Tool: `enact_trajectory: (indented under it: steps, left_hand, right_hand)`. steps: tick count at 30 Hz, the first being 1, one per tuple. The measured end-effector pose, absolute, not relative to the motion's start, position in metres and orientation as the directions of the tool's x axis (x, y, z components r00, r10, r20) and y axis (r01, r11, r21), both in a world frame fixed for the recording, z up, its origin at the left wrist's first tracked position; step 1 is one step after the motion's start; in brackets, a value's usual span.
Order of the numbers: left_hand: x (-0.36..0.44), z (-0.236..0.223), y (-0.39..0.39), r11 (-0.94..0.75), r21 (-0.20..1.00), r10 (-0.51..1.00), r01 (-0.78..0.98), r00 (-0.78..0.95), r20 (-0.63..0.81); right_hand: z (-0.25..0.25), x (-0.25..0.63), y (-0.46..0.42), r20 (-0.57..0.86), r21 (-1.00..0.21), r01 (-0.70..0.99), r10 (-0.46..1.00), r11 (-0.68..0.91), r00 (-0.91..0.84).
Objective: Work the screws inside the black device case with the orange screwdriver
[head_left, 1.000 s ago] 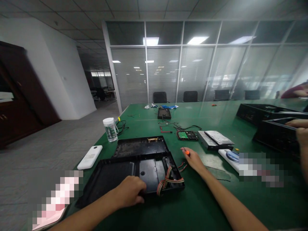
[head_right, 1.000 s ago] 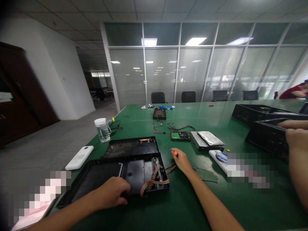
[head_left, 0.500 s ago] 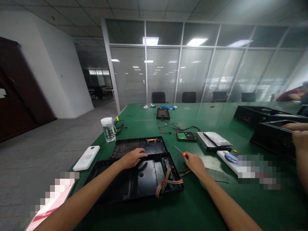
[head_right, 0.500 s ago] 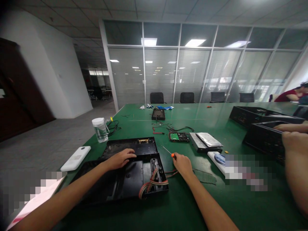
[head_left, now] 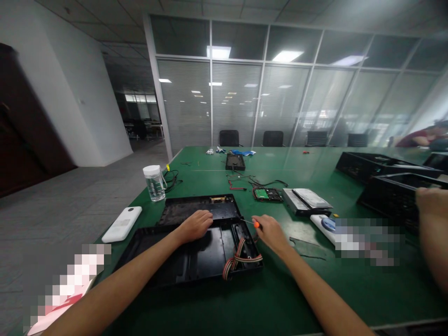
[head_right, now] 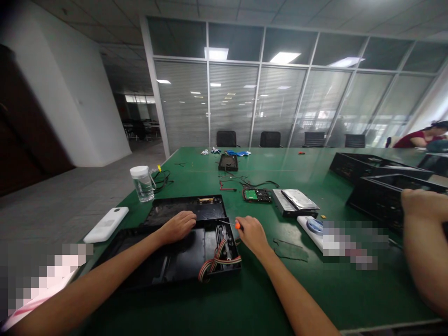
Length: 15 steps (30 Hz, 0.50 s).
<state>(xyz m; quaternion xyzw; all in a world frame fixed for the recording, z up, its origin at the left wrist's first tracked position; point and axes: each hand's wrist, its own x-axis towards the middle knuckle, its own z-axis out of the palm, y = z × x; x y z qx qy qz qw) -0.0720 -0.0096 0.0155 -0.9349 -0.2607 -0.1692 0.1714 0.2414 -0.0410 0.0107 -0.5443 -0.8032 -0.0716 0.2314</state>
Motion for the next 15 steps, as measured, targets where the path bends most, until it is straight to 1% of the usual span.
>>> enact_trajectory:
  steps: [3, 5, 7, 10, 15]
  left_hand:
    - [-0.062, 0.024, -0.012, -0.813, -0.149, 0.481, 0.562, 0.795, 0.370]
    - [-0.052, 0.032, -0.014, -0.827, -0.083, 0.496, 0.555, 0.792, 0.355]
    - [-0.039, 0.041, -0.015, -0.844, -0.004, 0.501, 0.536, 0.790, 0.353]
    - [-0.018, 0.051, -0.014, -0.857, 0.096, 0.506, 0.507, 0.791, 0.344]
    - [0.008, 0.042, -0.004, -0.862, 0.136, 0.506, 0.489, 0.807, 0.304]
  right_hand:
    - [0.007, 0.236, -0.041, 0.369, -0.161, 0.895, 0.866, 0.416, -0.336]
    - [0.004, 0.230, -0.042, 0.299, -0.193, 0.905, 0.901, 0.380, -0.314]
    - [0.003, 0.226, -0.044, 0.270, -0.222, 0.911, 0.920, 0.348, -0.286]
    - [0.003, 0.223, -0.046, 0.282, -0.276, 0.904, 0.926, 0.327, -0.250]
    - [0.001, 0.228, -0.040, 0.343, -0.391, 0.867, 0.923, 0.309, -0.174]
